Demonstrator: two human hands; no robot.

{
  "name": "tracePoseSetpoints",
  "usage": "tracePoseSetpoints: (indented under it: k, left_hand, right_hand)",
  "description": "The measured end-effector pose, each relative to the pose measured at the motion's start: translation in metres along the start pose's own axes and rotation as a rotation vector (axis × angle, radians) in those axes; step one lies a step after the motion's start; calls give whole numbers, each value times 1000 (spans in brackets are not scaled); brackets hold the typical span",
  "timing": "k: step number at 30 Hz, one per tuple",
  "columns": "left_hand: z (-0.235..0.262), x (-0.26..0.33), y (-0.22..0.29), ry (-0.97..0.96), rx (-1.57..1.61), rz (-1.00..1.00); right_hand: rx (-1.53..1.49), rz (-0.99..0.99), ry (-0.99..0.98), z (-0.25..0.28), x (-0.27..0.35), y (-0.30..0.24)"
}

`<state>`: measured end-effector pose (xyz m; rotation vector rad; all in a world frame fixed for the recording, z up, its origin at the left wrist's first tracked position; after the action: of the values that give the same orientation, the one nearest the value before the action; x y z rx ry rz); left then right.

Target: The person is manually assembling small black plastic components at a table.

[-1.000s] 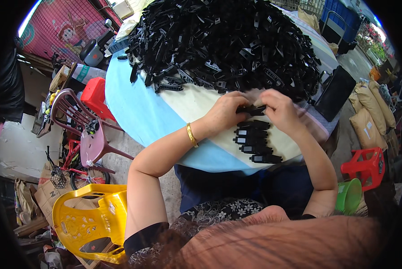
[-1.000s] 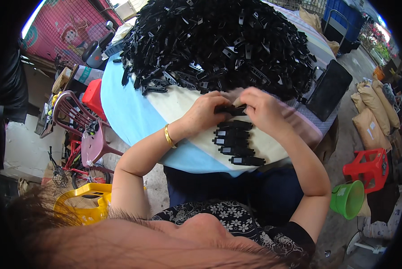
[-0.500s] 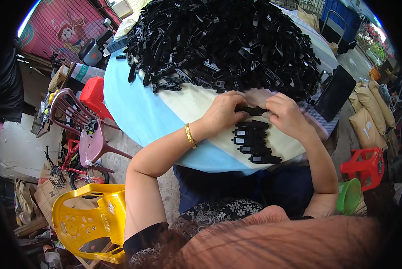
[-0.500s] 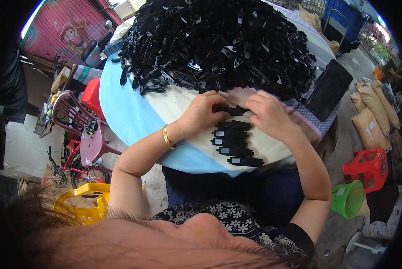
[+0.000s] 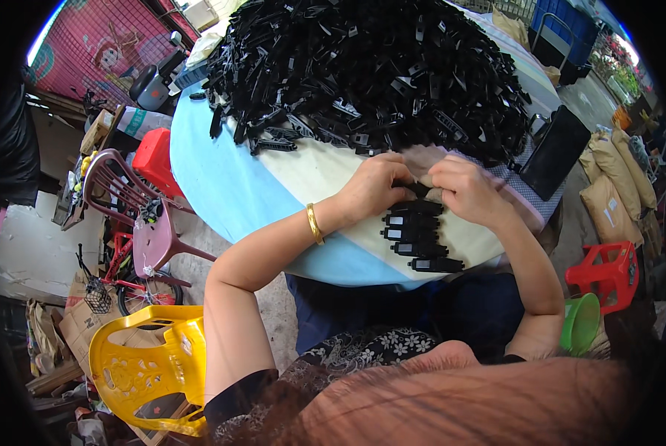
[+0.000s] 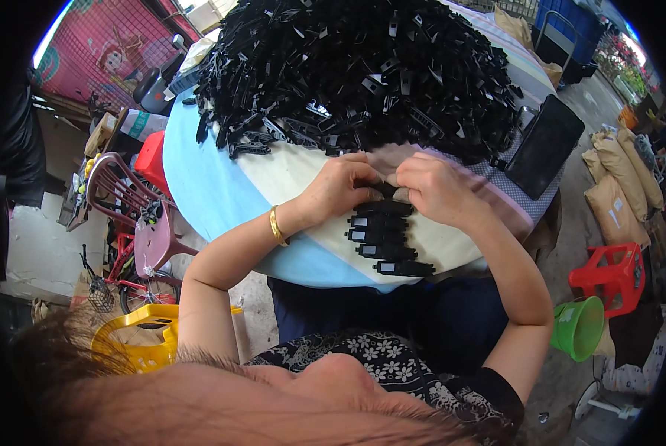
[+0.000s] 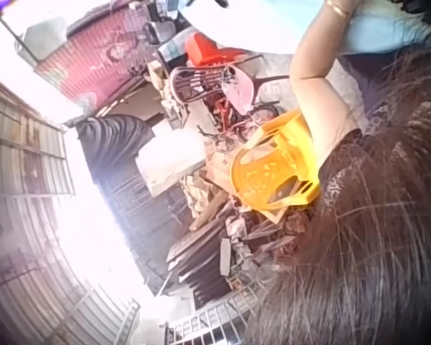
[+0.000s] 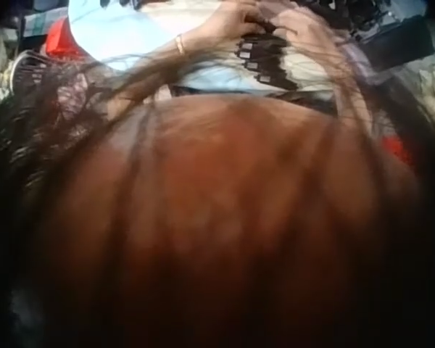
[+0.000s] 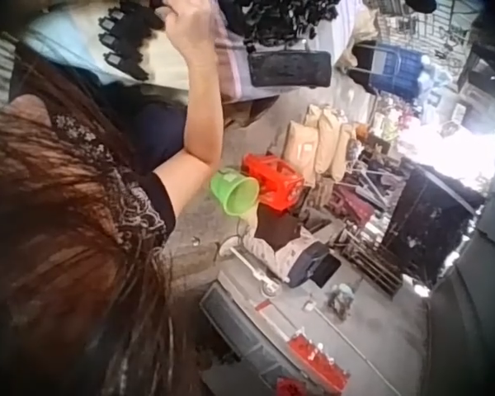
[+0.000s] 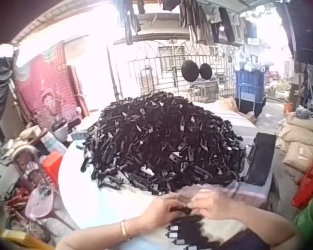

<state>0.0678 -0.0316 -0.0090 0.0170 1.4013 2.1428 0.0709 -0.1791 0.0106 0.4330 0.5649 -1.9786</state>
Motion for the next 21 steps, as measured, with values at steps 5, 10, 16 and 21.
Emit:
tracePoseSetpoints:
  k: [5,10,16,21]
  left_hand:
    - [7,-6,4,-171,21,35]
    - [54,-16,10,415,-475,-282]
    - [51,-17,-3,322,-417,-206]
    - [39,-10,-5,297,512,-14]
  right_hand:
    - [-241,-163,-173,1,4,-1]
    - [414,-244,143,31,6,34]
    - [735,-94,45,9,-13,47]
    - [454,-183,40,20,-13,35]
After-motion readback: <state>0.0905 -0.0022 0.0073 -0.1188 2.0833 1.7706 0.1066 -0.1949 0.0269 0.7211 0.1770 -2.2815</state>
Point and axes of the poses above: each hand's wrist, its own x-axis away from the middle knuckle, its own z-axis out of the back of the hand, y = z × x, the point moved 6 cm from there along -x, towards the middle knuckle, and after that the axes turned 13 degrees about x, right-handed, at the moved point
